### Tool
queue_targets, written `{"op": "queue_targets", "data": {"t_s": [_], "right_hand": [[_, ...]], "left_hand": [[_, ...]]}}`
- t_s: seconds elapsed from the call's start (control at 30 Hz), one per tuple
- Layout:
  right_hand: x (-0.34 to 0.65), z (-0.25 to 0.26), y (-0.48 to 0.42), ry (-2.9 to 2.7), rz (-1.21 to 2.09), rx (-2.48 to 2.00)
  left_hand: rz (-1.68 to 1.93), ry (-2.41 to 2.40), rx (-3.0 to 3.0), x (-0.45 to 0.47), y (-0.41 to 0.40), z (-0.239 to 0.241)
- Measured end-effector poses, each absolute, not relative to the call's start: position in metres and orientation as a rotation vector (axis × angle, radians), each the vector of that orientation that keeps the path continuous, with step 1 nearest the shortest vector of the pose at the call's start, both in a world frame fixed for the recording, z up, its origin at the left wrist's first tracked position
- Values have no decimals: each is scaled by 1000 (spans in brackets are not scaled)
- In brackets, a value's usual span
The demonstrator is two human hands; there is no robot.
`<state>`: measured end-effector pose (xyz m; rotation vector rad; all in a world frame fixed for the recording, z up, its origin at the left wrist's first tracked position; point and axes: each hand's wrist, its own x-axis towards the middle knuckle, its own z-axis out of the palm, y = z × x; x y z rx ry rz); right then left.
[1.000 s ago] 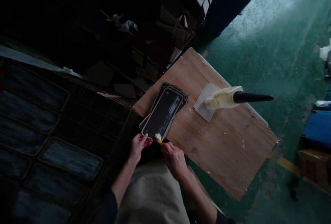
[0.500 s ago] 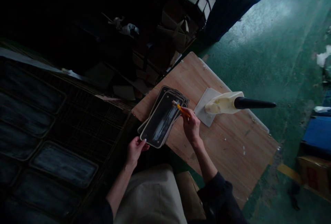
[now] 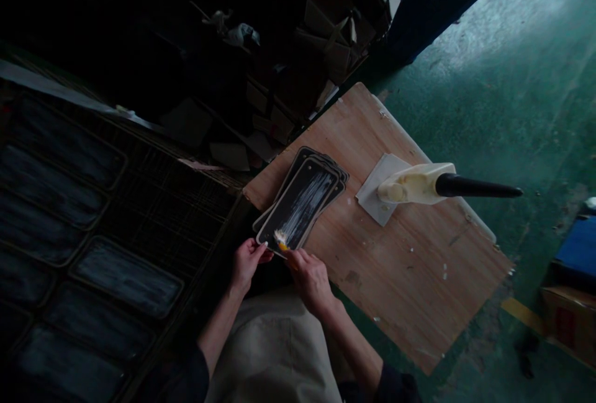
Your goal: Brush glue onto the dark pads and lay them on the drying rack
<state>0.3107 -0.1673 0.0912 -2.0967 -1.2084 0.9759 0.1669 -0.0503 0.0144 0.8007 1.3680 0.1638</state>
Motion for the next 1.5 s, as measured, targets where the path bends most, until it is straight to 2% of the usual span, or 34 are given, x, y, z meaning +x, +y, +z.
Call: {"op": "queue_targets", "data": {"t_s": [0.13, 0.3, 0.43, 0.57, 0.67, 0.77, 0.9, 1.03, 1.17, 1.27, 1.37, 1.5], "right_hand": [[312, 95, -170, -866, 1077, -1936], [358, 64, -153, -565, 1253, -1703], [402, 42, -136, -518, 889, -1858], [435, 50, -119, -698, 439, -2100], [443, 57, -107, -910, 272, -2190], [429, 56, -102, -1136, 309, -2274], [389, 62, -116, -1366, 564, -2243], [376, 81, -133, -1209, 865, -2034], [406, 79, -120, -1023, 610, -2056], [417, 66, -106, -1094, 452, -2184], [390, 61, -110, -1271, 544, -2254], [330, 73, -133, -1372, 768, -2118]], "left_hand": [[168, 1369, 800, 166, -51, 15], [173, 1354, 879, 164, -50, 12], [168, 1351, 879, 166, -48, 11], [163, 1366, 836, 167, -46, 9], [171, 1373, 829, 166, -48, 8], [199, 1348, 844, 165, -49, 8], [200, 1347, 859, 165, -49, 9], [179, 1368, 853, 165, -48, 12], [189, 1350, 848, 162, -48, 14], [204, 1325, 820, 160, -49, 14], [200, 1324, 819, 159, -48, 12], [185, 1343, 828, 160, -48, 9]]}}
